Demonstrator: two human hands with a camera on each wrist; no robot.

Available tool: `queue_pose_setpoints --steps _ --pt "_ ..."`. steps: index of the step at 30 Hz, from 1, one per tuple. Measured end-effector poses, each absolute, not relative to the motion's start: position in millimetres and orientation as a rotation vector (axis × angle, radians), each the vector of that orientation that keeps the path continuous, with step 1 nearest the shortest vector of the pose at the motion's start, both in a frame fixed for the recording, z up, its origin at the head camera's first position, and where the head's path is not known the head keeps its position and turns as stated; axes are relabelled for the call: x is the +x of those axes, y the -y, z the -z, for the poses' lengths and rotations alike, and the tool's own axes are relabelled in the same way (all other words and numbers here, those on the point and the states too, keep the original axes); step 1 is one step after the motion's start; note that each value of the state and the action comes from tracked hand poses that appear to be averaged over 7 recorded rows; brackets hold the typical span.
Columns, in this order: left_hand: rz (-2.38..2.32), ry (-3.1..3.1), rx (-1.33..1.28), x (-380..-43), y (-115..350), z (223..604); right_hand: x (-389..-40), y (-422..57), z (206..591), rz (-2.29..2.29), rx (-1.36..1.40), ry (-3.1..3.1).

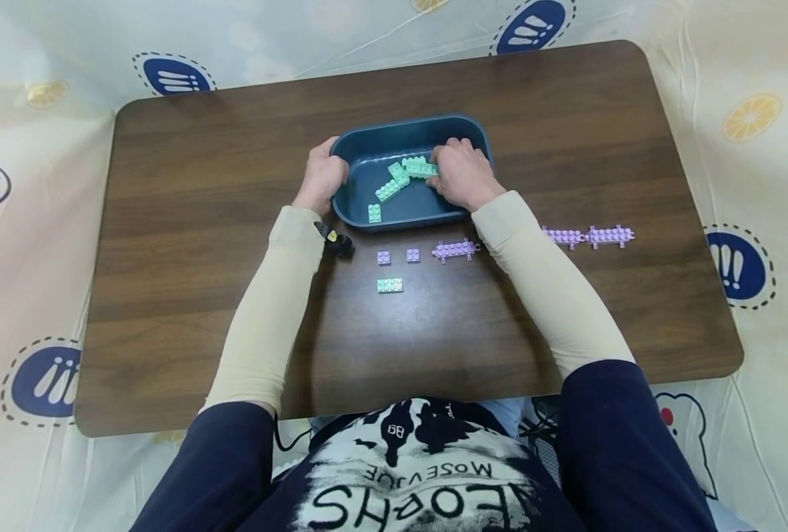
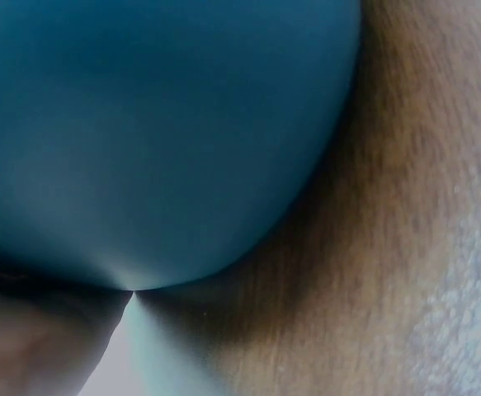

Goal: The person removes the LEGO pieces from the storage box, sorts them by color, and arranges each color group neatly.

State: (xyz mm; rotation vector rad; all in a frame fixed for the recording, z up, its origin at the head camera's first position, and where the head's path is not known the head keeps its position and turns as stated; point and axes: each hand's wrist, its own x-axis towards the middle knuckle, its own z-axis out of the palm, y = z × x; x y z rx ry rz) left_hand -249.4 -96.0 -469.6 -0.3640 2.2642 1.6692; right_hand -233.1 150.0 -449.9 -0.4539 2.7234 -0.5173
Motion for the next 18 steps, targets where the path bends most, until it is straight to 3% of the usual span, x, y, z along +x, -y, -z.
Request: queue_pose_setpoints --steps 18 --pt "-1.661 -2.271 -0.368 -250 95 469 -222 -155 442 0.753 -0.409 -2.752"
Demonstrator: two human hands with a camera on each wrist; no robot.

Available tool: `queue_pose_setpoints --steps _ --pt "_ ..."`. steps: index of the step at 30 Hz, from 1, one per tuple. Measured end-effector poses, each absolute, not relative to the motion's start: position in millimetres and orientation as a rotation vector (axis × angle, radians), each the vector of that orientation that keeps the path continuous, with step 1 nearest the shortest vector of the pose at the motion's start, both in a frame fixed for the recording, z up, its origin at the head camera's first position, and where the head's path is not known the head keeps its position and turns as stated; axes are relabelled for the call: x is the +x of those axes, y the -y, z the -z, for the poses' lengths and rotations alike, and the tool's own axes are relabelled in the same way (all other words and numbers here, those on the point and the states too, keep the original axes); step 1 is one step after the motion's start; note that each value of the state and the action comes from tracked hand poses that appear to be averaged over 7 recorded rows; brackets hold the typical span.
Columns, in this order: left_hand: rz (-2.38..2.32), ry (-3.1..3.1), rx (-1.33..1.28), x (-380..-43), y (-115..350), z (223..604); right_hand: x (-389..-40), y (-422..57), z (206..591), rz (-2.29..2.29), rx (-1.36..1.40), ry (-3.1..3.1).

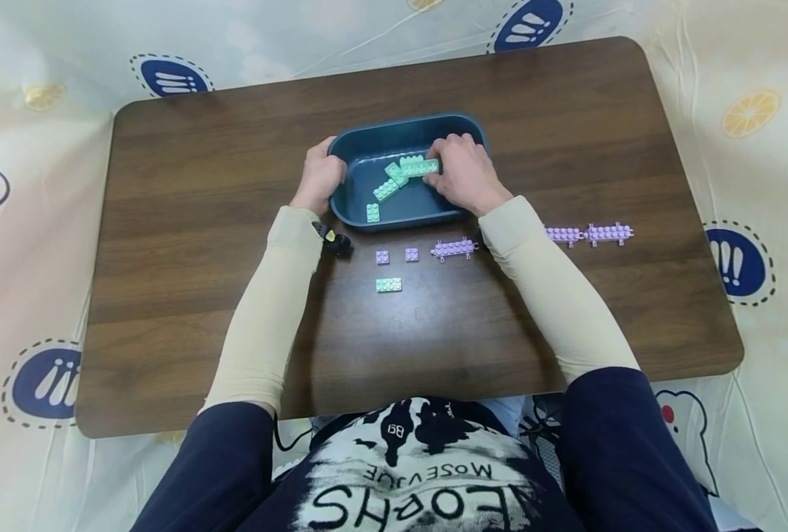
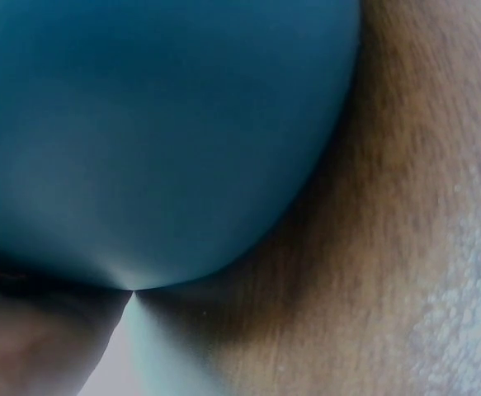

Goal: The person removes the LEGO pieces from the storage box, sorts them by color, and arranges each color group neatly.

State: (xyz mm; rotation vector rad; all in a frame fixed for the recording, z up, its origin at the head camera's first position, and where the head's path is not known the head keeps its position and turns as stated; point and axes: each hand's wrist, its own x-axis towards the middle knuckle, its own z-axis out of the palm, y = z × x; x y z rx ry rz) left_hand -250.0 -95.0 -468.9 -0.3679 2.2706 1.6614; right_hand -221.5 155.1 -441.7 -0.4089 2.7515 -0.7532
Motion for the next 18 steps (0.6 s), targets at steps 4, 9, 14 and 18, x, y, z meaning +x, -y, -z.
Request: queue_pose_setpoints --steps 4,9,14,18 --pt "-1.663 -2.270 -0.362 -250 95 469 -218 -155 438 0.835 -0.392 -2.733" --pt "-1.668 -2.272 -0.364 -250 94 469 -213 -153 432 0.914 -0.404 -2.742" --pt "-1.673 -2.277 -0.365 -250 94 469 -208 -151 426 0.992 -0.360 -2.701" --pt "-1.672 -2.270 -0.376 -249 94 469 -205 -151 425 1.040 -0.366 -2.681"
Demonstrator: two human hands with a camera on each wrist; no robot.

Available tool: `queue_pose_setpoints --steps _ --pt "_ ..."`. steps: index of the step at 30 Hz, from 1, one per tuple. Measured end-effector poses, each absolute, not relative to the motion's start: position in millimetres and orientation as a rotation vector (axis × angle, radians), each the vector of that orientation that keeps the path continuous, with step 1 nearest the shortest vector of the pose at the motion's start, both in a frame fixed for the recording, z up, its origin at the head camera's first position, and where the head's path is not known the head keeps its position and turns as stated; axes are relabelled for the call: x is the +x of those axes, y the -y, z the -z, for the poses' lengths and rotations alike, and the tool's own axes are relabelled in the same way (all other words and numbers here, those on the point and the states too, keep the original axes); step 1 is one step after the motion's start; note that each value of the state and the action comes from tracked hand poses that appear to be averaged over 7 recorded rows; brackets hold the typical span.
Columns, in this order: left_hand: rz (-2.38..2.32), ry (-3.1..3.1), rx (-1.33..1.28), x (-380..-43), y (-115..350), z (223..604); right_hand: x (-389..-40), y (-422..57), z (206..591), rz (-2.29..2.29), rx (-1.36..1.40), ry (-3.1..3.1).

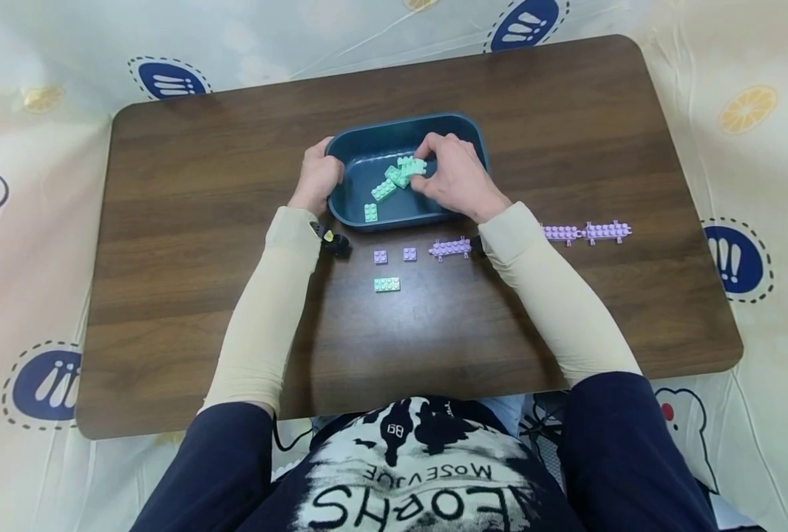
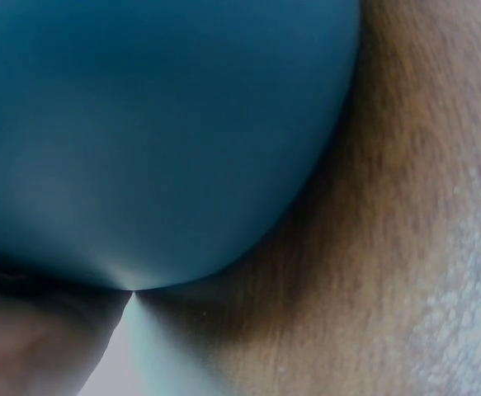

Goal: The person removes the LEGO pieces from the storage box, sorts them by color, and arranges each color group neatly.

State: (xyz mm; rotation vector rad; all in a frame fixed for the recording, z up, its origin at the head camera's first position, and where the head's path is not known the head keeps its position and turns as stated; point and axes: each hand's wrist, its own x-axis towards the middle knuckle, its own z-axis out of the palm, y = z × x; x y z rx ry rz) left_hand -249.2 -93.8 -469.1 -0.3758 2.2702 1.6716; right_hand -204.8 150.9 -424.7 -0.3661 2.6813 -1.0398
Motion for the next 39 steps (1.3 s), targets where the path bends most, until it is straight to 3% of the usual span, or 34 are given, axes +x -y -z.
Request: queue_pose_setpoints --steps 39 --pt "-1.653 -2.268 -0.378 -249 94 466 -183 -161 415 0.892 -0.652 -2.685"
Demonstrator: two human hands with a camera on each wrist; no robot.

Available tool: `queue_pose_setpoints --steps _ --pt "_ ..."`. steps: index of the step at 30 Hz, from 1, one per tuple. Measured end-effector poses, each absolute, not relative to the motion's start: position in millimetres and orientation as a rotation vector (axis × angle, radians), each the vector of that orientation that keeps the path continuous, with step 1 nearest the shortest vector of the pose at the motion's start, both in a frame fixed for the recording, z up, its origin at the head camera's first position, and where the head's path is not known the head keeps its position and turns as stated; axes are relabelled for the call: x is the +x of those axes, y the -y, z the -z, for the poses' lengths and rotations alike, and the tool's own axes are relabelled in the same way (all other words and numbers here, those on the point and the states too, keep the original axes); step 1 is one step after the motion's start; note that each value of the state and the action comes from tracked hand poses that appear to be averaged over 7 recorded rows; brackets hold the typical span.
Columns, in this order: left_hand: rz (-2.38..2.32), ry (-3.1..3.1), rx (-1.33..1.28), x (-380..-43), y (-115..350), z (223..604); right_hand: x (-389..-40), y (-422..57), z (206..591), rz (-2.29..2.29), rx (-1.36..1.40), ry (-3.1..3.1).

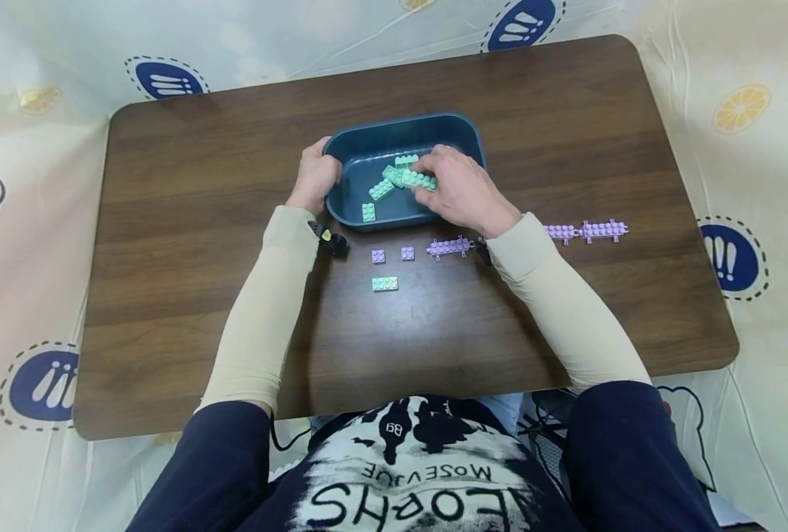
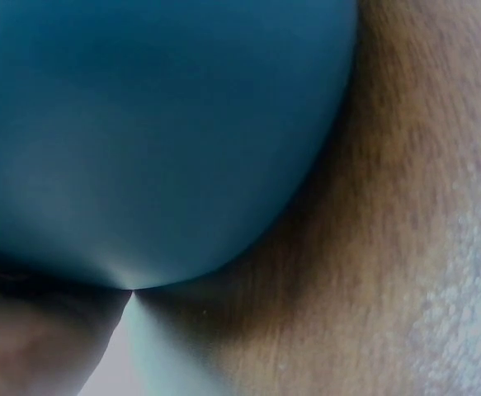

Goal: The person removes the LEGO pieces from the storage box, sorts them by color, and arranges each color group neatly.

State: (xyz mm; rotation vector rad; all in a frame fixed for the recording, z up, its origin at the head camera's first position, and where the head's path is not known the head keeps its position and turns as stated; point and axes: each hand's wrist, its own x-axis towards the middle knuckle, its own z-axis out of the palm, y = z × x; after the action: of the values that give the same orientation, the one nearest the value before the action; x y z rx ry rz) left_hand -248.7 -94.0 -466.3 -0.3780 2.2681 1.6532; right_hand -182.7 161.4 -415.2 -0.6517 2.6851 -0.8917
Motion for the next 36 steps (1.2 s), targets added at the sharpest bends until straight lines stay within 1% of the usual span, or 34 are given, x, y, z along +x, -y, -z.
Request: queue_pose_setpoints --steps 9,18,24,30,36 --pt "-1.646 -2.277 -0.378 -248 95 467 -170 -159 405 0.892 -0.705 -2.686" --pt "-1.655 -2.271 -0.376 -248 95 467 -149 -159 398 0.871 -0.767 -2.698" --pt "-1.658 -2.266 -0.386 -249 95 468 -133 -157 396 0.855 -0.835 -2.700" --pt "-1.654 -2.263 -0.397 -248 95 468 -120 -157 396 0.824 -0.841 -2.701" --pt "-1.669 -2.283 -0.363 -248 94 468 -109 -157 398 0.747 -0.883 -2.702"
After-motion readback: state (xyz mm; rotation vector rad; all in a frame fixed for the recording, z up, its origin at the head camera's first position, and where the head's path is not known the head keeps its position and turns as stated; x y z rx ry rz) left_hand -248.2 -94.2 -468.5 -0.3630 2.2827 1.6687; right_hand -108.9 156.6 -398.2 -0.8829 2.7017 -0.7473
